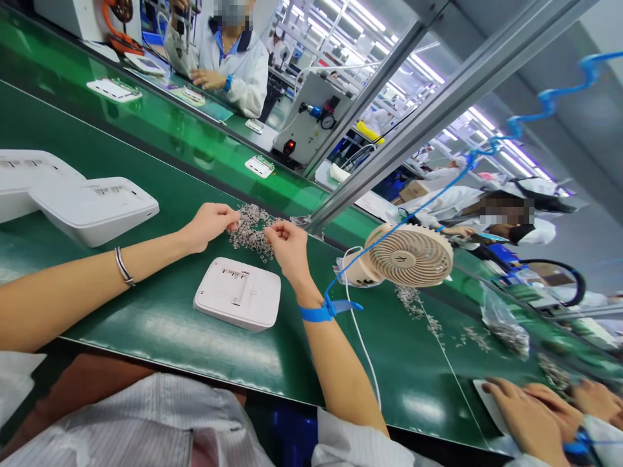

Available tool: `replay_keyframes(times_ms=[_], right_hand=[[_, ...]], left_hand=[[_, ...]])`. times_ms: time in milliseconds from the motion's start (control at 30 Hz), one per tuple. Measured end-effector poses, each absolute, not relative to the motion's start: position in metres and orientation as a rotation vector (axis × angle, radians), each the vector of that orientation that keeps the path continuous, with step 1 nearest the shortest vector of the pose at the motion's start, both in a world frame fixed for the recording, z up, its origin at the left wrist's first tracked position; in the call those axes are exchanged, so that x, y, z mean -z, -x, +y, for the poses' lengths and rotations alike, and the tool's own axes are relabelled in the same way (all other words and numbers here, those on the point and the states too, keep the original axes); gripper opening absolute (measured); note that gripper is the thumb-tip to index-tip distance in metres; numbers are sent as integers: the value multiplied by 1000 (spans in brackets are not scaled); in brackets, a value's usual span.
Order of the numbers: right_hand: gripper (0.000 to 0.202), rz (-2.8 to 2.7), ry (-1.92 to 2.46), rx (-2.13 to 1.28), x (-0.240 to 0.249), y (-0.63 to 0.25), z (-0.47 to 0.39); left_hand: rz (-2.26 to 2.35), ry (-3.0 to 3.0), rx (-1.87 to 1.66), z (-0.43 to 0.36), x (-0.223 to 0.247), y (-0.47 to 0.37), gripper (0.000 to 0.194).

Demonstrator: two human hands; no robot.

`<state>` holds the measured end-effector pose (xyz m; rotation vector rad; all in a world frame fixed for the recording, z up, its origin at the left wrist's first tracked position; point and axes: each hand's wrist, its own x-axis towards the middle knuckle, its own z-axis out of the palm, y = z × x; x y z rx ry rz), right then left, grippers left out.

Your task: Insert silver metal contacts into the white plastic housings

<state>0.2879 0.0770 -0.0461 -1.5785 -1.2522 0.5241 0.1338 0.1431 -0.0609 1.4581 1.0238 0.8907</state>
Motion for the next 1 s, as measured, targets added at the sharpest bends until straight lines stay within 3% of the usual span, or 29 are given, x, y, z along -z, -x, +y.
replay_keyframes(times_ms=[333, 667, 833, 1000], right_hand=[[21, -1285, 1730, -456, 65, -301, 125], [19, -1662, 1898, -290, 54, -288, 105], [23, -1653, 1894, -221, 51, -304, 65], [22, -1650, 1891, -377, 66, -313, 37]], left_hand=[[801, -1353, -631, 154, 31, -113, 36], [980, -1783, -620, 157, 23, -93, 26], [879, -2136, -394, 129, 25, -94, 24], [779, -2383, -21, 97, 24, -95, 39]])
